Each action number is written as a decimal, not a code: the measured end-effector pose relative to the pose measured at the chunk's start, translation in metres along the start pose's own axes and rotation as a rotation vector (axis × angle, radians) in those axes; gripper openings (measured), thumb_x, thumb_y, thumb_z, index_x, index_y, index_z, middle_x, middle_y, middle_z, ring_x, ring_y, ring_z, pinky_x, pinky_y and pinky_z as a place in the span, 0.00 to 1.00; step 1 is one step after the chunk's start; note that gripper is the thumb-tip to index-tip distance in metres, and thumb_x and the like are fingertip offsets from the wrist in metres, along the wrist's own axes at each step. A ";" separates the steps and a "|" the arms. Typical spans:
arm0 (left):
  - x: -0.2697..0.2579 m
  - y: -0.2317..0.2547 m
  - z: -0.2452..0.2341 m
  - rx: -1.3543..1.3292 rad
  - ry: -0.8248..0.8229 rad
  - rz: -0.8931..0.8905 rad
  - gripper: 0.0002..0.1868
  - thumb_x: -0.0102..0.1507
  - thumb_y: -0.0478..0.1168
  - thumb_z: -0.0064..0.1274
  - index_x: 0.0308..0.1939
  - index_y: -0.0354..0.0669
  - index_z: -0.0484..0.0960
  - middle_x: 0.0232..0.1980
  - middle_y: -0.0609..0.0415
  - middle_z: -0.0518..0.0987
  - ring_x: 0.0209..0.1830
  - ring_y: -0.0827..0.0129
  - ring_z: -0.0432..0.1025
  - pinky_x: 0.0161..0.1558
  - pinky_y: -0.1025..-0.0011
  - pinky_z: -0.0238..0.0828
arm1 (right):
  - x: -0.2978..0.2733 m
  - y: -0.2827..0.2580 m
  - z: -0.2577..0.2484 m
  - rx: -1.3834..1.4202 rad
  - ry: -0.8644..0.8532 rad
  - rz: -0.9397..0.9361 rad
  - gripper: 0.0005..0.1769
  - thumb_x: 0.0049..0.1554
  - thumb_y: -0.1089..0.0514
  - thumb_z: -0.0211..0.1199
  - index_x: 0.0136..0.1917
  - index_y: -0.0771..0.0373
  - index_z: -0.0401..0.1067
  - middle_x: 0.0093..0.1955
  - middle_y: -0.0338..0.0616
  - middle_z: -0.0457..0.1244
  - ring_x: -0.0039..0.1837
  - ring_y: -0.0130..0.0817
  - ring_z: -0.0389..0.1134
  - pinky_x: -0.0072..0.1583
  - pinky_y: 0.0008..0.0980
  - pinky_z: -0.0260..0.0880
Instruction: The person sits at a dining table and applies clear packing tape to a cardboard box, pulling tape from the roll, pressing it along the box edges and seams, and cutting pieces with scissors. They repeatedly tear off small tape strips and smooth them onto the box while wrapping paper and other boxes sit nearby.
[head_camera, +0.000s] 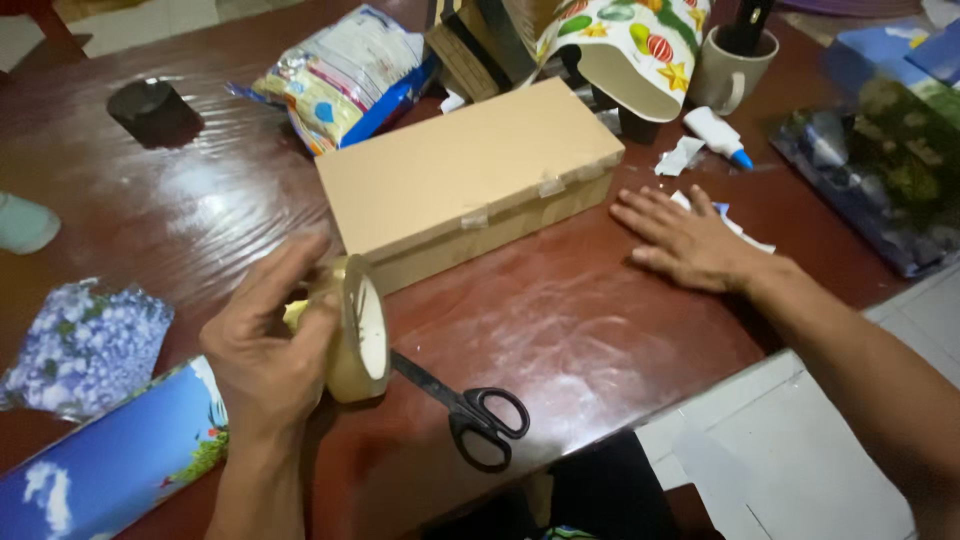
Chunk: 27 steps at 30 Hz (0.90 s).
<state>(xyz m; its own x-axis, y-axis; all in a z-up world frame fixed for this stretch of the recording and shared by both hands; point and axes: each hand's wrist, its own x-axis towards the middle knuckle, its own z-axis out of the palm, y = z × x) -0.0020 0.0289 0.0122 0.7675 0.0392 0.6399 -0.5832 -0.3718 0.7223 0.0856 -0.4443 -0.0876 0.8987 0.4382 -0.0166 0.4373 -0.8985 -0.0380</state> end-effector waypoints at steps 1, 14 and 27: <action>0.001 -0.001 0.000 0.004 0.003 0.002 0.25 0.60 0.25 0.54 0.62 0.37 0.81 0.62 0.46 0.82 0.54 0.70 0.77 0.59 0.73 0.75 | 0.007 0.011 0.001 -0.001 0.011 0.013 0.42 0.61 0.31 0.38 0.83 0.48 0.42 0.86 0.41 0.35 0.85 0.42 0.32 0.75 0.67 0.25; -0.002 -0.005 0.006 -0.069 0.038 0.060 0.20 0.61 0.28 0.54 0.58 0.36 0.83 0.57 0.47 0.84 0.49 0.71 0.79 0.51 0.75 0.76 | -0.036 -0.048 -0.002 -0.236 0.618 0.066 0.17 0.60 0.62 0.54 0.62 0.63 0.72 0.66 0.56 0.64 0.66 0.54 0.66 0.63 0.46 0.68; -0.005 -0.004 0.004 -0.174 0.074 0.093 0.18 0.63 0.28 0.54 0.57 0.34 0.84 0.53 0.51 0.85 0.46 0.73 0.77 0.51 0.75 0.75 | -0.043 -0.200 -0.008 0.109 0.577 0.206 0.14 0.59 0.53 0.60 0.49 0.66 0.73 0.51 0.57 0.64 0.56 0.56 0.65 0.55 0.52 0.68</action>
<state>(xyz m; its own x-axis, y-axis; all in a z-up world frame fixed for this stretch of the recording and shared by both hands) -0.0026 0.0268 0.0047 0.6904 0.0823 0.7188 -0.6928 -0.2111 0.6896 -0.0404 -0.2840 -0.0717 0.8499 0.1433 0.5071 0.2747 -0.9417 -0.1943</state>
